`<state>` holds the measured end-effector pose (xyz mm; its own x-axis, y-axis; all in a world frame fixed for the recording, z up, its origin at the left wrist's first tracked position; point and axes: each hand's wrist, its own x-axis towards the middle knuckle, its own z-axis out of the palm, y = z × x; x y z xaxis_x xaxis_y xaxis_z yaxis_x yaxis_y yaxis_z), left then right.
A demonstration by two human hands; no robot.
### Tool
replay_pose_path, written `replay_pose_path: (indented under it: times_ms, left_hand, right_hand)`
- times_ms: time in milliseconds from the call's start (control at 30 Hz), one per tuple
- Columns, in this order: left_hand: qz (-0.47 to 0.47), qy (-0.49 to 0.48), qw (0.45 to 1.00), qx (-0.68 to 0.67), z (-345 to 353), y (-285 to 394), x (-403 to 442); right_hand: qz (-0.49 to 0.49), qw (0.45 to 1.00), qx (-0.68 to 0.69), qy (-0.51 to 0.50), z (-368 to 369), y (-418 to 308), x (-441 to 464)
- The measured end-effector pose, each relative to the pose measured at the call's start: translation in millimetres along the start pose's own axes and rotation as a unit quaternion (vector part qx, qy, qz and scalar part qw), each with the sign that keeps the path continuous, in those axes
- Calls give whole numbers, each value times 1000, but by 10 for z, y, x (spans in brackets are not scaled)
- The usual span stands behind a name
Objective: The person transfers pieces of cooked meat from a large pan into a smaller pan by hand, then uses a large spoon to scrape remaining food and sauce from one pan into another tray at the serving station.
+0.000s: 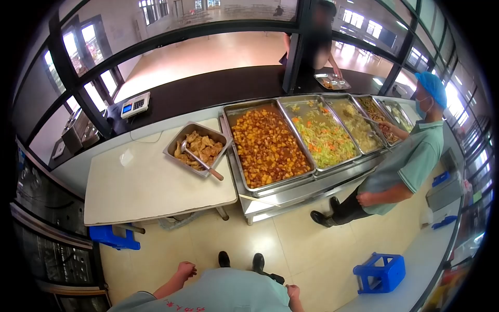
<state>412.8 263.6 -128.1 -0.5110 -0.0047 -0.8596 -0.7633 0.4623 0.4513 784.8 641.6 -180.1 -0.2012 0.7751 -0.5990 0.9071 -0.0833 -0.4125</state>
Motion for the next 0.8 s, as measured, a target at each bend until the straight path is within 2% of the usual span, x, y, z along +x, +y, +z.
replay_pose_path:
  times_ms: [100,267,333,433,533,633,800]
  left_hand:
    - [-5,-6,1000,4,9,16,-44]
    - [-18,-63,996,-60,-94,-412,408]
    - [-15,-67,997,-28,-117,-441,462]
    - [7,-69,997,21,-146,-440,496]
    - [35,-74,995,57,-155,-375,473]
    - [66,-80,991,89,-155,-290,429]
    - [113,-88,981,133,-120,-187,291]
  right_hand:
    - [5,1000,-5,-15,-1,28,23]
    - [55,994,90,-20,-302,-590,-338]
    - [96,980,169,-48,-303,-642,-314]
    - [96,972,207,-56,-293,-672,-309]
    - [103,976,184,-51,-203,-562,-261]
    - [65,997,47,-22,-144,-450,-253]
    - [66,997,33,-26,-103,-317,-309]
